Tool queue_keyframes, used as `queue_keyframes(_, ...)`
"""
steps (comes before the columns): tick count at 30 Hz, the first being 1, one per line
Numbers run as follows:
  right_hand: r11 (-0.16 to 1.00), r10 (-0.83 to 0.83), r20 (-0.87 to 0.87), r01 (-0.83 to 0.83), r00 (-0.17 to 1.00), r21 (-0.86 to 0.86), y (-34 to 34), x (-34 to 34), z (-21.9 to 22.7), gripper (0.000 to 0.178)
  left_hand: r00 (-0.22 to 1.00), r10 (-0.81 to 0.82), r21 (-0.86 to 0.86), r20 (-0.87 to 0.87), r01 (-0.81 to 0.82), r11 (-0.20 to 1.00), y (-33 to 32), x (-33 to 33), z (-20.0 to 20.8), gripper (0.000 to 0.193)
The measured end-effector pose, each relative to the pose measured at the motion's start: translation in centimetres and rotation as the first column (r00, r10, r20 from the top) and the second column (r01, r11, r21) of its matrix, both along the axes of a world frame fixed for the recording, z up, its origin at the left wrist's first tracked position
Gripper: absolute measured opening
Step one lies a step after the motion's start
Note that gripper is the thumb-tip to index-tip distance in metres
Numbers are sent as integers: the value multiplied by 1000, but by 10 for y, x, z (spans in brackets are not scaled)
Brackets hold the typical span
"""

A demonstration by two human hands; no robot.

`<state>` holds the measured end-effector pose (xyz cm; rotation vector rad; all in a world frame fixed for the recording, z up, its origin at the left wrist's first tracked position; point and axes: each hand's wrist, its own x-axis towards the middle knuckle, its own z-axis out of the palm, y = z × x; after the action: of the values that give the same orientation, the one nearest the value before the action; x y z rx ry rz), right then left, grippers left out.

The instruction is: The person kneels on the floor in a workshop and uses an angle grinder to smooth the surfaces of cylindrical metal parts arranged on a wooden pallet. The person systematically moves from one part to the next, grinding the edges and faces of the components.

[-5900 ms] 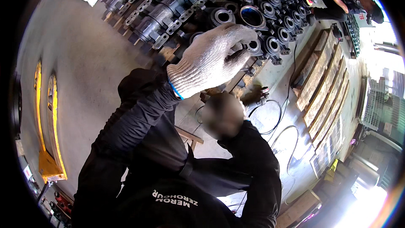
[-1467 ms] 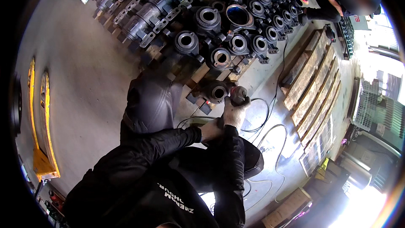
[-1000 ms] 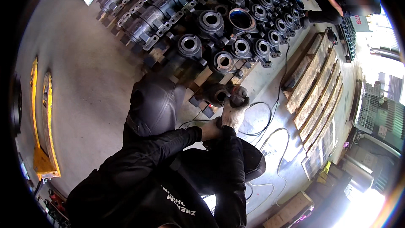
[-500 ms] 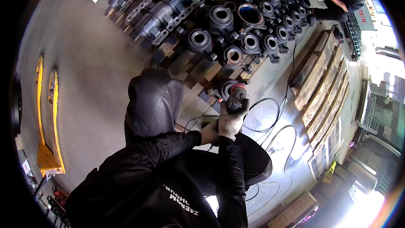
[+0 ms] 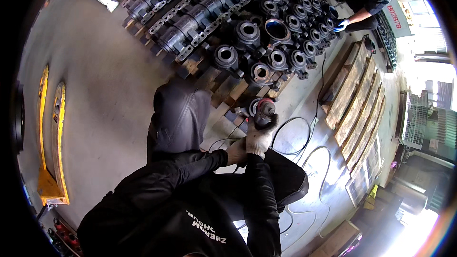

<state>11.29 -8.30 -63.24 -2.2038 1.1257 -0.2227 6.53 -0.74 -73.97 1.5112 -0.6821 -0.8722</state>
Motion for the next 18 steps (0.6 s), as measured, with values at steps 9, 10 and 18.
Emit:
queue_keyframes(9, 968, 158, 58, -166, 986, 188, -23, 71, 3, 87, 781, 454, 44, -428, -484, 874, -29, 43, 13, 55)
queue_keyframes(10, 967, 178, 67, -187, 982, 170, -29, 77, -5, 87, 763, 465, 69, -448, -489, 869, -34, 48, 11, 57)
queue_keyframes(18, 966, 212, -39, -203, 977, 159, -44, 104, -23, 81, 750, 418, 75, -513, -445, 892, -40, 83, 17, 65)
